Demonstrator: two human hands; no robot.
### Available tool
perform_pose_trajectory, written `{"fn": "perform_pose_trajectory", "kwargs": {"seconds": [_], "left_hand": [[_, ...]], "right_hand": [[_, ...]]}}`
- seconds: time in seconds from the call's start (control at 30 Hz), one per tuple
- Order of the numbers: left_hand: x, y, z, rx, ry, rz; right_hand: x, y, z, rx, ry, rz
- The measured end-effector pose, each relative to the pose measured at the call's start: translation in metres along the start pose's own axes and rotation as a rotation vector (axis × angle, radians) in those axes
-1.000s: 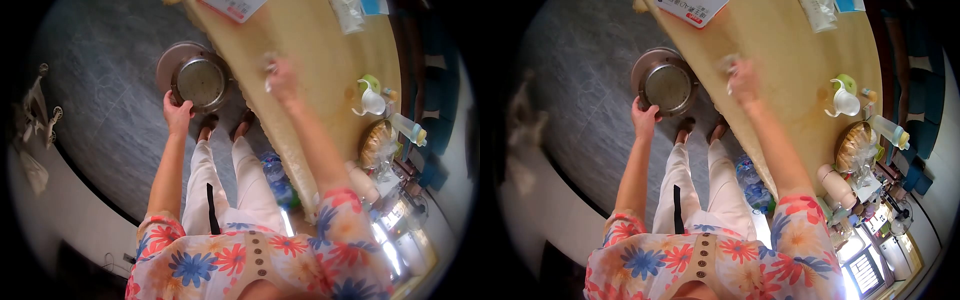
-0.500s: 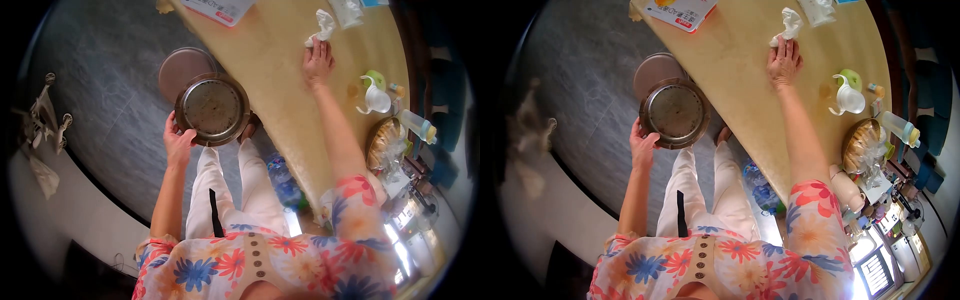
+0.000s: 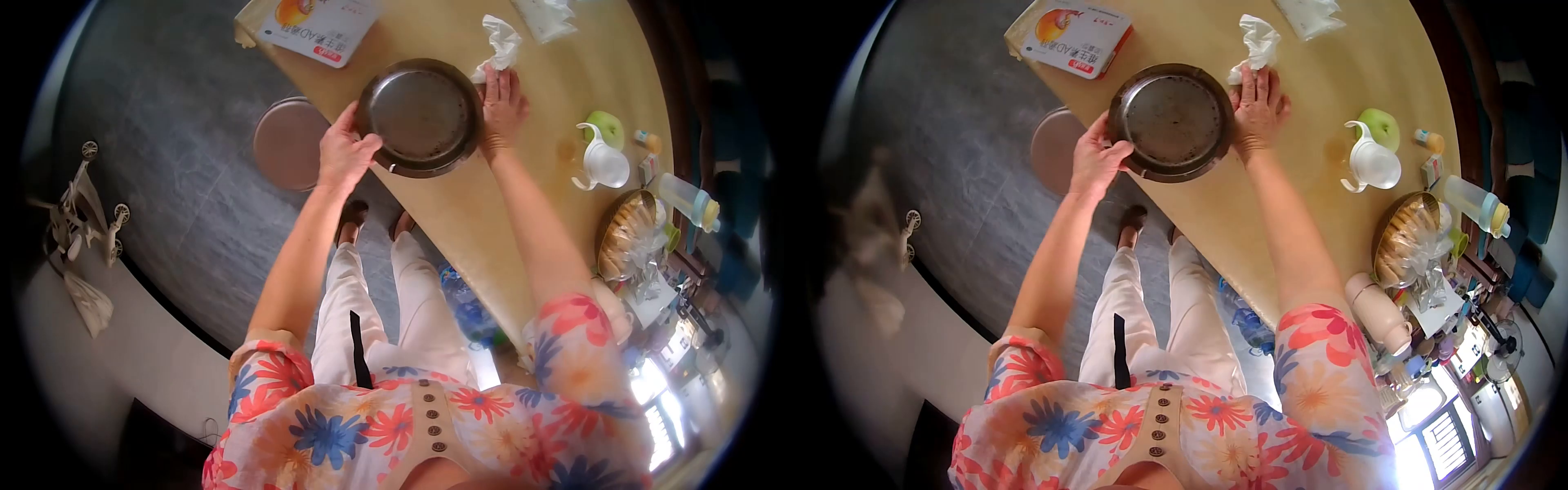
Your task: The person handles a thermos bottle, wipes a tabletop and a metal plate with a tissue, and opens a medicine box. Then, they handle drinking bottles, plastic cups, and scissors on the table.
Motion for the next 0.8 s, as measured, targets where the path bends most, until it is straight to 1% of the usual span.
{"fn": "perform_pose_trajectory", "kwargs": {"seconds": [0.03,0.1,0.13,0.2,0.27,0.33,0.4,0.47,0.57,0.67,0.77,0.8], "left_hand": [[0.003,-0.002,0.001,0.024,-0.023,-0.019],[0.016,-0.014,0.016,-0.192,-0.289,-0.007],[0.031,-0.023,0.020,-0.189,-0.422,0.122],[0.041,-0.021,0.073,-0.327,-0.719,0.343],[0.024,-0.016,0.126,-0.861,-1.184,0.630],[0.019,-0.044,0.139,-0.903,-1.445,0.805],[0.029,-0.086,0.150,-0.752,-1.434,0.708],[0.052,-0.121,0.160,-0.427,-1.125,0.351],[0.059,-0.125,0.163,-0.301,-0.696,0.127],[0.081,-0.130,0.155,-0.069,-0.692,0.139],[0.098,-0.126,0.142,-0.058,-0.610,0.262],[0.099,-0.122,0.143,-0.166,-0.549,0.270]], "right_hand": [[-0.001,0.000,0.000,-0.007,-0.011,-0.007],[0.000,0.000,-0.001,-0.018,-0.038,-0.025],[0.000,0.000,-0.001,-0.022,-0.041,-0.030],[0.001,0.000,-0.002,-0.035,-0.063,-0.052],[0.002,-0.001,-0.002,-0.046,-0.095,-0.053],[0.003,-0.001,-0.002,-0.053,-0.118,-0.057],[0.003,-0.001,-0.002,-0.059,-0.129,-0.062],[0.004,-0.001,-0.002,-0.060,-0.133,-0.064],[0.003,-0.001,-0.002,-0.060,-0.134,-0.070],[0.003,-0.002,-0.003,-0.069,-0.128,-0.089],[0.005,-0.001,-0.003,-0.073,-0.141,-0.093],[0.005,-0.002,-0.004,-0.074,-0.149,-0.089]]}}
Point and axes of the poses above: each hand's wrist, its own y-axis away from the middle knuckle, its own x-axis out of the back of the hand, z = x × y, the point moved 5 cm from there along -y, towards the middle knuckle, and after that the axes turned 7 degrees about x, right-handed, at the moved point
